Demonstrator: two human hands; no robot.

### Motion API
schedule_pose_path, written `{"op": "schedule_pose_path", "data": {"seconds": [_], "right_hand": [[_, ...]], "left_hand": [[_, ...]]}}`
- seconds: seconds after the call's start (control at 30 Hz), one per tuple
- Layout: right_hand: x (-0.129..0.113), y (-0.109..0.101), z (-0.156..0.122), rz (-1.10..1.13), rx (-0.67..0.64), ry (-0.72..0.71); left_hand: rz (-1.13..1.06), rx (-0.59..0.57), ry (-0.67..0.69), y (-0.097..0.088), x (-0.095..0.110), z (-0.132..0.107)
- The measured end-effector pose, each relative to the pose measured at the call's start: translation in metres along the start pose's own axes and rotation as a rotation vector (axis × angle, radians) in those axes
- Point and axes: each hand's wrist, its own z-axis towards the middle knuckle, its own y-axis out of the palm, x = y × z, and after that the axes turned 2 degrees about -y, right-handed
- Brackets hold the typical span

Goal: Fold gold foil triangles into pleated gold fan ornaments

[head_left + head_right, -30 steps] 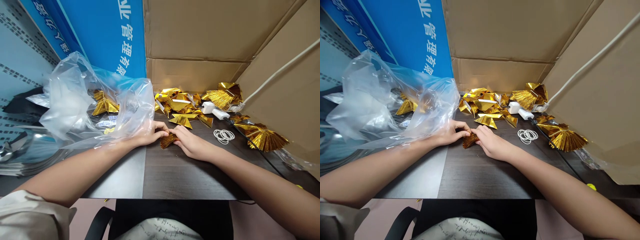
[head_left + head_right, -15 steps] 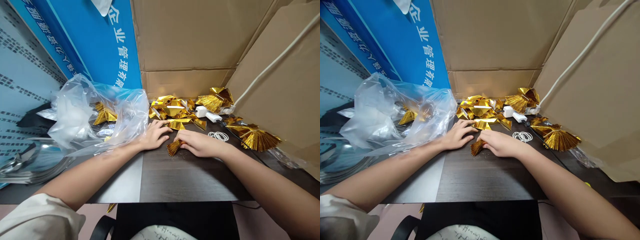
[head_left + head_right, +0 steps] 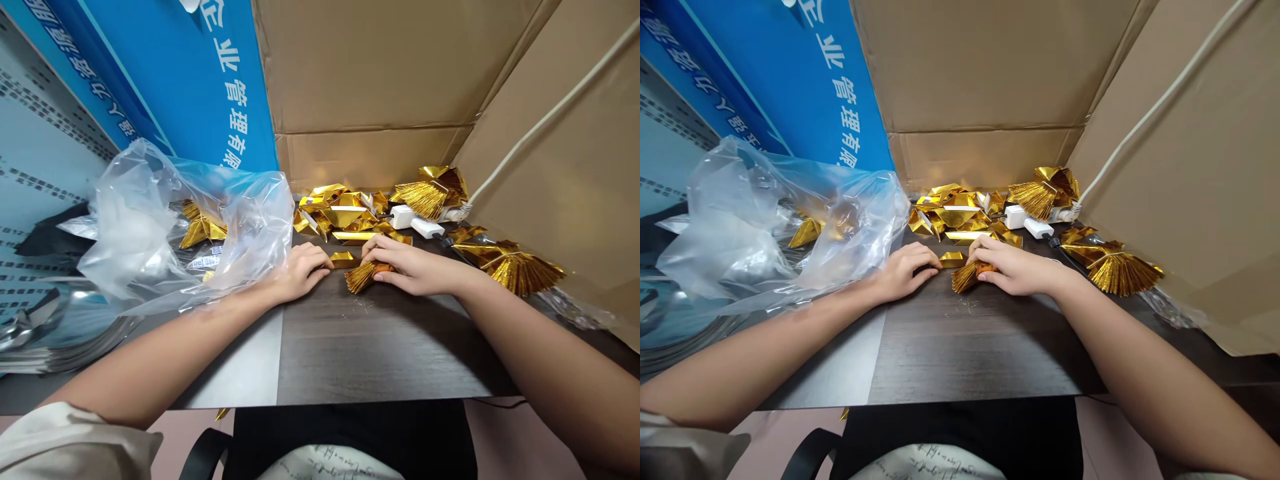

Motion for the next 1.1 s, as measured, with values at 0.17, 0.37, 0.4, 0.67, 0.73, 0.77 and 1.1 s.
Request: {"op": "schedule_pose_path", "data": {"seconds": [0.17, 0.37, 0.4, 0.67, 0.73, 0.77, 1.1], "right_hand": [[-0.005, 0.005, 0.002, 0.020, -0.061, 0.001], [-0.005, 0.010, 0.004, 0.058, -0.090, 0.042], [-0.005, 0.011, 0.004, 0.061, -0.091, 0.053], [-0.002, 0.012, 0.006, 0.076, -0.044, -0.007], [-0.003, 0.011, 0.005, 0.074, -0.041, -0.025], [-0.004, 0.011, 0.005, 0.078, -0.053, -0.027], [-0.001, 0.013, 0.005, 0.105, -0.106, -0.003]], "left_hand": [[-0.056, 0.005, -0.089, -0.005, 0.005, -0.004], [-0.116, -0.007, -0.245, -0.006, 0.015, -0.003], [-0.101, -0.010, -0.262, -0.005, 0.016, -0.002], [0.127, -0.036, -0.463, 0.000, 0.023, -0.003], [0.187, -0.033, -0.495, 0.000, 0.024, -0.003], [0.214, -0.027, -0.485, 0.001, 0.025, -0.004], [0.389, -0.093, -0.487, 0.001, 0.033, -0.001]]}}
